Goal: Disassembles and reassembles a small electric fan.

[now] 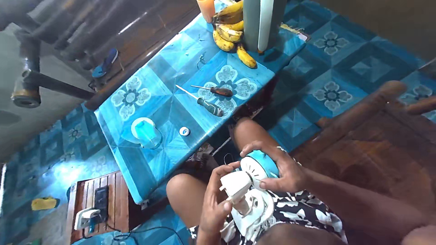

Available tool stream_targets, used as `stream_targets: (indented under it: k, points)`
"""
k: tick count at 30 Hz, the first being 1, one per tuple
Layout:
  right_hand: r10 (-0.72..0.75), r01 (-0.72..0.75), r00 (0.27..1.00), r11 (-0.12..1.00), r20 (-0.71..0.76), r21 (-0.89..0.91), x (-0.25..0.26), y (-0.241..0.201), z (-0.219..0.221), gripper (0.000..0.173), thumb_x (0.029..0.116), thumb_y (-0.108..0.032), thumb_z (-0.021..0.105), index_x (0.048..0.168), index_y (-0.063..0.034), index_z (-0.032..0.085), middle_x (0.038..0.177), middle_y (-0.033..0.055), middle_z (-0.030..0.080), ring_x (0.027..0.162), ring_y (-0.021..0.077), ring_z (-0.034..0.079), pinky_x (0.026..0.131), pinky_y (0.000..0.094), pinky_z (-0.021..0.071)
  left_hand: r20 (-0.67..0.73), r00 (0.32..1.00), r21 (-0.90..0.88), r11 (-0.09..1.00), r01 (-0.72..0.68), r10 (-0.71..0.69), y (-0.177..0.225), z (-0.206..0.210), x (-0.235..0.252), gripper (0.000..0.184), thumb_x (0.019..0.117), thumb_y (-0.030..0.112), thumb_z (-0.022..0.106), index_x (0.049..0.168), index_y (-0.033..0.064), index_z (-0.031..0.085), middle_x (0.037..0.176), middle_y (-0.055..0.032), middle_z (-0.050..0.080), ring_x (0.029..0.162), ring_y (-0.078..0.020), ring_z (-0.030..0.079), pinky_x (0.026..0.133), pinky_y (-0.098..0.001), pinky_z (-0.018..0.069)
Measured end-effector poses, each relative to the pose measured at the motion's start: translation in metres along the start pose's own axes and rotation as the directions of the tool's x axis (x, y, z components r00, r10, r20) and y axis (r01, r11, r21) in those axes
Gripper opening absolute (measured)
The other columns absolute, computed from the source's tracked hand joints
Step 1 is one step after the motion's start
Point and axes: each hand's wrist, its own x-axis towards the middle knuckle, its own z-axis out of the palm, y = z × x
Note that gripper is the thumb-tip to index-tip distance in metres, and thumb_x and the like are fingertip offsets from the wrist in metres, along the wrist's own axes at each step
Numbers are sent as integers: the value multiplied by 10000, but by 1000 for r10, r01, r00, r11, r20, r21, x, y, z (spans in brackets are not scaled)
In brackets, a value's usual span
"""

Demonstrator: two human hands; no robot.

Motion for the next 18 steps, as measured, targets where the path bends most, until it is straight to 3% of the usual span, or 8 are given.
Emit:
stream_targets:
  k: [2,4,6,9,11,13,15,18]
  points:
    - [47,-47,999,999,-4,-19,0,-4,4,618,843,-315,741,1337,-5,536,1282,74,617,1138,36,600,979,231,521,-38,998,376,926,-24,41,23,-3,-2,764,885,614,678,1356,26,550,1366,-126,614,1208,-172,623,975,-321,556]
    - [101,-102,995,994,-20,-49,3,-9,12,634,851,-374,746,1327,-9,539,1269,65,612,1121,13,589,964,208,513,-14,993,801,595,-60,119,49,8,-1,706,856,556,717,1317,32,603,1366,-138,620,1265,-190,585,1027,-354,512]
    - [125,-126,992,991,-23,-42,8,-13,22,677,884,-474,723,1334,-5,535,1249,62,601,1109,6,576,956,202,507,55,988,949,301,-97,147,59,25,4,646,790,512,745,1261,78,668,1317,-138,662,1199,-273,630,966,-477,513]
    - [226,-225,974,974,-11,35,19,-17,32,617,935,-512,617,1340,-53,538,1202,24,610,1063,9,592,913,229,522,68,975,996,44,-79,213,49,29,11,677,712,548,756,1216,96,723,1170,-84,740,960,-272,709,751,-463,547]
    - [273,-274,962,960,28,59,25,-19,34,540,966,-461,564,1342,-74,537,1178,10,600,1045,8,594,903,228,525,49,978,999,6,-51,204,50,23,12,741,684,603,747,1229,101,724,1106,-63,755,855,-252,713,660,-432,547]
    - [293,-297,954,953,68,64,25,-20,35,541,953,-450,591,1348,-86,527,1155,-7,611,1017,-8,597,884,214,525,51,980,997,39,-59,190,53,20,10,736,673,606,749,1224,119,730,1117,-66,749,783,-233,696,599,-406,532]
    - [317,-324,943,944,100,62,24,-22,33,582,894,-477,661,1335,-123,522,1119,-23,629,989,-6,621,859,221,547,56,980,993,95,-76,191,55,17,7,707,673,598,755,1186,112,728,1152,-82,737,767,-220,688,578,-385,531]
    - [286,-292,951,956,116,36,24,-24,30,587,858,-463,712,1310,-122,559,1195,-6,614,1061,31,621,906,255,555,57,980,988,132,-83,193,55,13,5,672,702,611,746,1139,102,709,1171,-67,736,775,-193,691,584,-359,538]
